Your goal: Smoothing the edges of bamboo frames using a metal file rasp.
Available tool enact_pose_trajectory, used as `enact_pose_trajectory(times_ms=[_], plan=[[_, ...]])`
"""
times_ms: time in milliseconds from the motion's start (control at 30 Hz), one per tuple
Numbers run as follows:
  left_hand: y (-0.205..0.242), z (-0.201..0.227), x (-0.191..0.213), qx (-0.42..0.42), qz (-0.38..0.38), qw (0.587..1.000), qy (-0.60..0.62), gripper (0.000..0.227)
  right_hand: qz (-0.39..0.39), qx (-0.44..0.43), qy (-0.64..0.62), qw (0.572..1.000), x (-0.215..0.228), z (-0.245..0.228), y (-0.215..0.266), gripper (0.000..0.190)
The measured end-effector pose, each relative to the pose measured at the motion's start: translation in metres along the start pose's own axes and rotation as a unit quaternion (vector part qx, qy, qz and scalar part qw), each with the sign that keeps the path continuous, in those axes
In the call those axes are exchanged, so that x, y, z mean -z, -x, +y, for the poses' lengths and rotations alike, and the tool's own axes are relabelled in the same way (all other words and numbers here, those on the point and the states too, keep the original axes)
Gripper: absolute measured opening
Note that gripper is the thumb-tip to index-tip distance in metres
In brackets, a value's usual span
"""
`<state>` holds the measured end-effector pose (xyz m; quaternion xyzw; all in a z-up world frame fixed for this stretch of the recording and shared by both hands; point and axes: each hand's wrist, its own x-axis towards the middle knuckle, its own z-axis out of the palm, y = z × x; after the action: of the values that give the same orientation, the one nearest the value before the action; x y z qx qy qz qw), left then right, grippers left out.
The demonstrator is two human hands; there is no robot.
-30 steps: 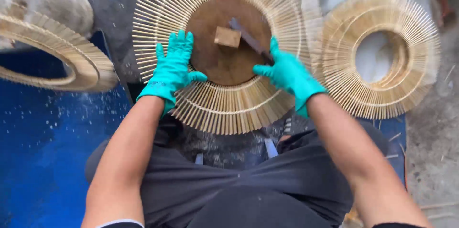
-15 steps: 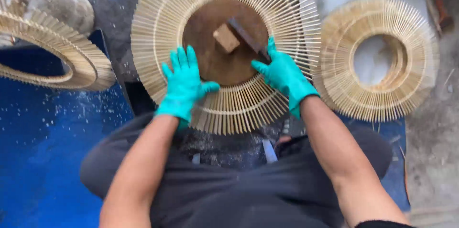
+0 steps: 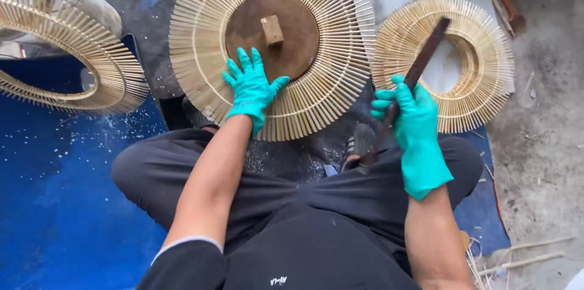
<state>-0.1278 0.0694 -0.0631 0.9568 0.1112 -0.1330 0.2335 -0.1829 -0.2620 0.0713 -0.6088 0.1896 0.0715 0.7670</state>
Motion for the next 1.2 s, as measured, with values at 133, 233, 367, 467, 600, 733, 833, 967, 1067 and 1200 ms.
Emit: enact_pose_trajectory(times_ms=[133, 233, 367, 467, 600, 733, 833, 967, 1067, 1200], plan=[[-0.013, 0.011, 0.014, -0.011, 0.049, 0.996, -0.068, 0.124, 0.042, 0.026, 0.098, 0.994, 0.05, 0.004, 0.024, 0.038], [-0.001, 0.031, 0.035, 0.093, -0.089, 0.992, 0.008, 0.121, 0.046, 0.036, 0.06, 0.997, 0.038, 0.005, 0.043, 0.045], [0.0, 0.053, 0.038, 0.132, -0.075, 0.988, 0.034, 0.124, 0.023, -0.011, 0.04, 0.999, 0.048, 0.025, 0.041, 0.055], [-0.003, 0.04, 0.03, 0.125, -0.069, 0.99, -0.002, 0.128, 0.051, -0.025, 0.011, 0.998, 0.052, 0.052, 0.029, 0.051], [-0.003, 0.028, 0.041, 0.086, -0.075, 0.993, -0.021, 0.128, 0.062, -0.032, 0.011, 0.997, 0.041, 0.064, 0.015, 0.046], [-0.01, 0.019, 0.049, 0.066, -0.078, 0.995, -0.018, 0.13, 0.049, -0.05, 0.014, 0.997, 0.028, 0.074, 0.009, 0.046], [-0.003, 0.012, 0.041, 0.047, -0.098, 0.994, -0.014, 0.13, 0.058, -0.062, 0.01, 0.996, 0.034, 0.083, 0.013, 0.045], [-0.011, 0.014, 0.052, 0.032, -0.081, 0.996, -0.021, 0.129, 0.05, -0.088, 0.008, 0.995, 0.03, 0.086, -0.001, 0.045], [0.002, 0.014, 0.047, 0.034, -0.105, 0.994, -0.015, 0.129, 0.056, -0.101, 0.022, 0.993, 0.044, 0.09, 0.016, 0.047], [-0.012, 0.009, 0.056, 0.029, -0.11, 0.993, -0.027, 0.13, 0.047, -0.073, 0.057, 0.995, 0.032, 0.092, -0.018, 0.052]])
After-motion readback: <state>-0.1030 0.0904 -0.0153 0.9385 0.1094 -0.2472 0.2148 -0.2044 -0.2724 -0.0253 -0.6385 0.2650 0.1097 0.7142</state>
